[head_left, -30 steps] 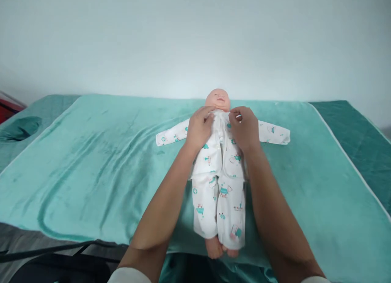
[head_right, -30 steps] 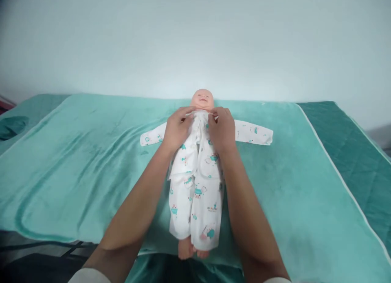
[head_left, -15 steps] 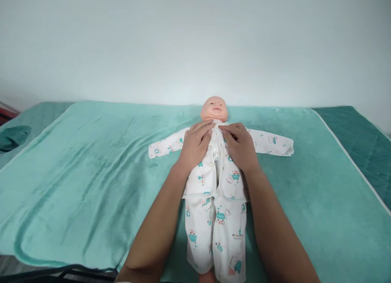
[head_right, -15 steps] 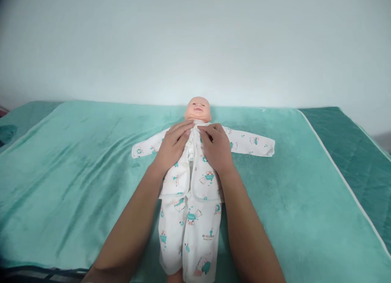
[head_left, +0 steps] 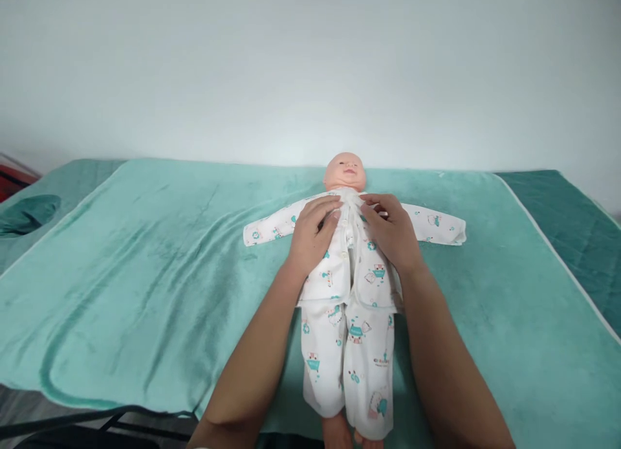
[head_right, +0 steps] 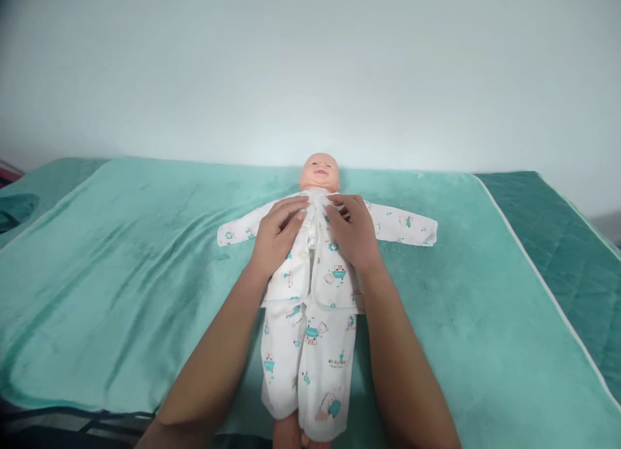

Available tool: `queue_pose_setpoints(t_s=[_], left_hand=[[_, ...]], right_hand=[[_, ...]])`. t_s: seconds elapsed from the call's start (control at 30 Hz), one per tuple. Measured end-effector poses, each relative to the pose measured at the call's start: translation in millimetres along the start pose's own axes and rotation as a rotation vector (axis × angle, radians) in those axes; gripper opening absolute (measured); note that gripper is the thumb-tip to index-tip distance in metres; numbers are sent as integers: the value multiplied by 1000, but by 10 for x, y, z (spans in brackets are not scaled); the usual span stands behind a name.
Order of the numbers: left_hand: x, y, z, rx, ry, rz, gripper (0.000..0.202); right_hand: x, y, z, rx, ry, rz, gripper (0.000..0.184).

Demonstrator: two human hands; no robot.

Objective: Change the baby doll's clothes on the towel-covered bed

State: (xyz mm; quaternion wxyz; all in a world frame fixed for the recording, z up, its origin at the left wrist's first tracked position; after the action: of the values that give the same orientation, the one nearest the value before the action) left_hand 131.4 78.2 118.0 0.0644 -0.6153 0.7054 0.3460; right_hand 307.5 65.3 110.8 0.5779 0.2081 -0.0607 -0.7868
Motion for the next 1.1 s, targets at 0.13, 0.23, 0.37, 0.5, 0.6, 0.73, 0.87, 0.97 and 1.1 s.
queue_pose_setpoints(t_s=[0.13, 0.23, 0.37, 0.5, 0.6, 0.73, 0.87, 0.97, 1.1], left_hand=[[75, 29, 31, 95, 58, -11, 12], [70, 1, 21, 110, 80, 24, 7], [44, -50, -5, 83, 111, 101, 2], [45, -75, -16, 72, 140, 166, 7], [54, -81, -51, 50, 132, 186, 8], [59, -62, -120, 53, 143, 134, 8], [70, -65, -168, 101, 153, 69, 9], [82, -86, -153, 91, 143, 63, 7], [93, -106, -90, 80, 145, 93, 6]], right_hand=[[169, 57, 218, 183, 57, 10, 19], [349, -25, 316, 351, 73, 61, 27], [454, -81, 396, 480, 136, 44, 21], [386, -77, 328, 408, 99, 102, 21], [342, -36, 257, 288, 25, 131, 22], [349, 61, 165, 111, -98, 63, 23], [404, 22, 119, -46, -169, 71, 24], [435, -45, 80, -136, -214, 115, 25], [431, -47, 43, -128, -231, 115, 24]])
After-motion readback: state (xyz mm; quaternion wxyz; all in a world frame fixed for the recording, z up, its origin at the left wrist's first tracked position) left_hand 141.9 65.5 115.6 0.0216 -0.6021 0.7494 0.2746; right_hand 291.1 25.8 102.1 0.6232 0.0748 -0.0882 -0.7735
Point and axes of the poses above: each hand's wrist, its own x-axis away from the middle knuckle, its own y-axis out of the back of the hand, z = x × y, the point moved 10 cm from there along -x, towards the middle knuckle
